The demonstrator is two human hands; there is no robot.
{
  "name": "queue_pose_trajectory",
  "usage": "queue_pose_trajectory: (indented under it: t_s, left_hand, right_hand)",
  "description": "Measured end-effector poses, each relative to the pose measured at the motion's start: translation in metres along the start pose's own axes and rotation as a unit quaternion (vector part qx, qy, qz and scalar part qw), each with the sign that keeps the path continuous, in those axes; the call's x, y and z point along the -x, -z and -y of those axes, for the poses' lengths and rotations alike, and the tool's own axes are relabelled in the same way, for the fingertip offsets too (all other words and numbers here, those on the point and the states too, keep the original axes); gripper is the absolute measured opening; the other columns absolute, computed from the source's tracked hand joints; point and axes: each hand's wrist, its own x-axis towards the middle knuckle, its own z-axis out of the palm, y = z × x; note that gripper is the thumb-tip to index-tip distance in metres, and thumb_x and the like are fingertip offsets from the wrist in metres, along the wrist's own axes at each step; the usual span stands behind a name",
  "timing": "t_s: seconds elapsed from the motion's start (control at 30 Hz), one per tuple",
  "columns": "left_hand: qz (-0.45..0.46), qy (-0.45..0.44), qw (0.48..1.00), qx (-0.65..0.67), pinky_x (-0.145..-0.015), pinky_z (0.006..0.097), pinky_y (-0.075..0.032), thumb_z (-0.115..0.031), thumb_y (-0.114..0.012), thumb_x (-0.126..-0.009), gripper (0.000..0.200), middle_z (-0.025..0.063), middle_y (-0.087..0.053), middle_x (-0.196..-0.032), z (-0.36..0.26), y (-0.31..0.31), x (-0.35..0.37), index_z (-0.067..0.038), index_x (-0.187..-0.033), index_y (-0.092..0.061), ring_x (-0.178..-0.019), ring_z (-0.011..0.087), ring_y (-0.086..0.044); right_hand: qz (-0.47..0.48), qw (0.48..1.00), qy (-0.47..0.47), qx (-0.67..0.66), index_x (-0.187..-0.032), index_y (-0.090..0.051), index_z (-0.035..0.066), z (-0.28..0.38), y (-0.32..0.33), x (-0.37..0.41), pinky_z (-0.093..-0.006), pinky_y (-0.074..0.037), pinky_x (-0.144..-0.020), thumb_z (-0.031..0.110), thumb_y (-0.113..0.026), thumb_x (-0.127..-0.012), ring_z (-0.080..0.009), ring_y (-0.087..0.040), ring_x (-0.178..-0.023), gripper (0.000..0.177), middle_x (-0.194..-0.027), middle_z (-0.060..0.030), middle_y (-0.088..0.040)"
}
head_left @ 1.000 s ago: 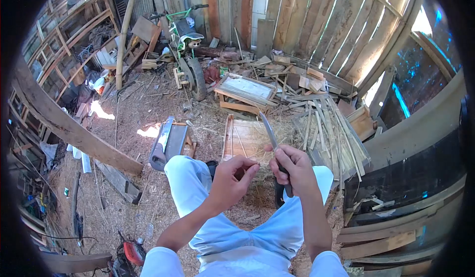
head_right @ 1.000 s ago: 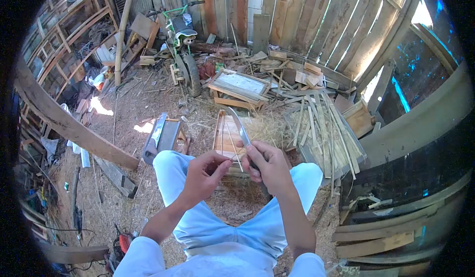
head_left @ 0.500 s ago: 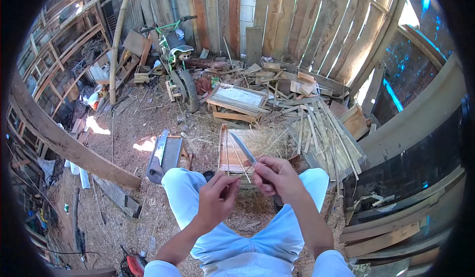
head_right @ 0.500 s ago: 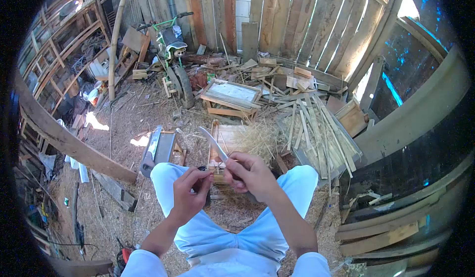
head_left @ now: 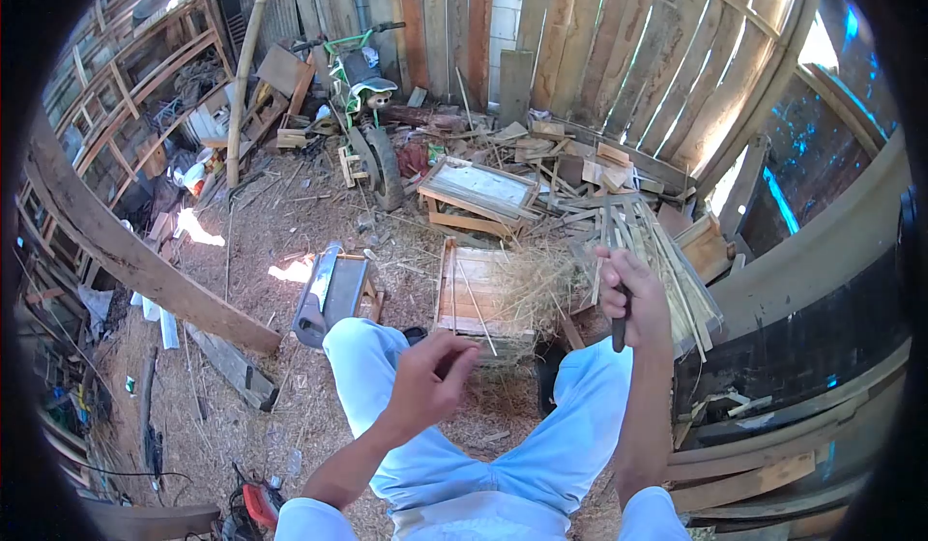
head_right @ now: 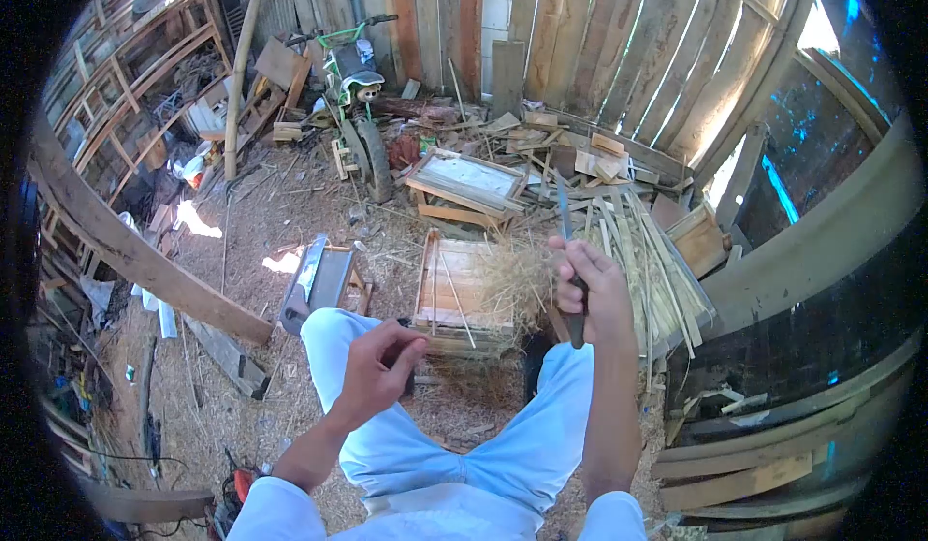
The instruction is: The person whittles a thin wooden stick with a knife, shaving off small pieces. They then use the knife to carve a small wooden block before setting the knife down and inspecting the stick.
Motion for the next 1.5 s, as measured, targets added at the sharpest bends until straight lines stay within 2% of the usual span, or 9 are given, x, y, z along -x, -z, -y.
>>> queue_pose_trajectory:
  t_s: [0.13,0.37,0.7,0.93,1.0,1.13,1.27,1.43,1.5]
  left_hand:
    - [-0.012,0.055,0.994,0.090,-0.050,0.0235,-0.038,-0.005,-0.063,-0.085,0.007,0.0026,-0.059,-0.071,0.019,-0.003,-0.005,0.000,-0.090,-0.064,-0.060,0.0058,-0.051]
    - [0.040,0.054,0.991,0.118,-0.051,0.0189,-0.036,-0.004,-0.061,-0.087,0.007,-0.0003,-0.058,-0.070,-0.004,-0.010,0.000,-0.001,-0.093,-0.063,-0.059,0.0031,-0.049]
    - [0.044,0.071,0.989,0.123,-0.055,0.0213,-0.042,-0.004,-0.061,-0.087,0.010,0.0023,-0.059,-0.072,-0.013,-0.016,0.005,0.002,-0.095,-0.063,-0.061,0.0055,-0.053]
    - [0.060,0.087,0.985,0.136,-0.046,0.0178,-0.032,-0.014,-0.061,-0.089,0.013,-0.0016,-0.056,-0.068,0.007,-0.003,0.018,-0.001,-0.091,-0.061,-0.054,0.0024,-0.045]
    - [0.105,0.216,0.925,0.295,-0.049,0.0175,-0.037,-0.014,-0.058,-0.091,0.013,0.0011,-0.057,-0.069,0.012,0.004,0.007,-0.002,-0.095,-0.060,-0.057,0.0047,-0.050]
    - [0.062,0.227,0.867,0.439,-0.051,0.0183,-0.041,-0.018,-0.057,-0.091,0.015,0.0011,-0.057,-0.073,0.022,-0.009,-0.022,-0.004,-0.098,-0.058,-0.061,0.0079,-0.055]
    - [0.008,0.175,0.870,0.461,-0.057,0.0207,-0.043,-0.017,-0.058,-0.091,0.016,0.0020,-0.059,-0.078,0.033,-0.026,-0.046,-0.005,-0.100,-0.057,-0.068,0.0087,-0.056]
    - [-0.052,0.123,0.885,0.445,-0.065,0.0237,-0.048,-0.014,-0.060,-0.090,0.014,0.0037,-0.062,-0.087,0.039,-0.025,-0.063,-0.006,-0.101,-0.057,-0.075,0.0103,-0.058]
    - [-0.066,0.111,0.885,0.447,-0.068,0.0256,-0.050,-0.013,-0.061,-0.089,0.015,0.0050,-0.062,-0.090,0.039,-0.022,-0.069,-0.005,-0.100,-0.056,-0.076,0.0117,-0.059]
  right_hand:
    - [0.072,0.987,-0.047,0.138,-0.121,-0.050,0.001,-0.010,-0.022,0.022,-0.0168,-0.029,-0.039,0.018,-0.049,-0.096,-0.0022,-0.039,-0.048,0.031,-0.071,-0.0004,-0.053]
    - [0.232,0.955,-0.151,0.104,-0.113,-0.058,0.000,-0.048,-0.056,0.033,-0.0170,-0.029,-0.041,0.021,-0.052,-0.095,-0.0028,-0.040,-0.049,0.028,-0.069,0.0000,-0.055]
    - [0.158,0.958,-0.155,0.180,-0.102,-0.061,-0.004,-0.026,-0.043,0.035,-0.0181,-0.028,-0.040,0.023,-0.055,-0.094,-0.0033,-0.041,-0.048,0.029,-0.068,0.0008,-0.053]
    - [-0.013,0.996,-0.011,0.089,-0.103,-0.057,-0.002,0.014,0.024,0.018,-0.0165,-0.029,-0.039,0.019,-0.051,-0.095,-0.0029,-0.037,-0.047,0.024,-0.067,0.0026,-0.047]
    - [-0.017,0.998,0.008,0.066,-0.110,-0.053,-0.002,0.012,0.021,0.018,-0.0162,-0.029,-0.039,0.019,-0.049,-0.096,-0.0021,-0.037,-0.048,0.026,-0.067,0.0028,-0.046]
    - [-0.004,0.991,-0.035,0.127,-0.113,-0.051,-0.002,-0.016,-0.017,0.027,-0.0162,-0.029,-0.039,0.017,-0.046,-0.097,-0.0017,-0.039,-0.048,0.026,-0.069,0.0018,-0.049]
    - [-0.018,0.982,-0.022,0.187,-0.105,-0.058,0.001,-0.049,-0.043,0.035,-0.0179,-0.029,-0.040,0.021,-0.053,-0.094,-0.0022,-0.038,-0.047,0.023,-0.079,-0.0018,-0.058]
    - [0.019,0.952,-0.024,0.303,-0.102,-0.062,-0.001,-0.069,-0.056,0.051,-0.0221,-0.044,-0.070,0.014,-0.067,-0.085,-0.0066,-0.055,-0.077,0.024,-0.082,-0.0008,-0.063]
    - [0.022,0.939,-0.006,0.344,-0.101,-0.063,-0.001,-0.076,-0.052,0.051,-0.0225,-0.044,-0.069,0.014,-0.066,-0.085,-0.0070,-0.056,-0.075,0.022,-0.081,-0.0010,-0.064]
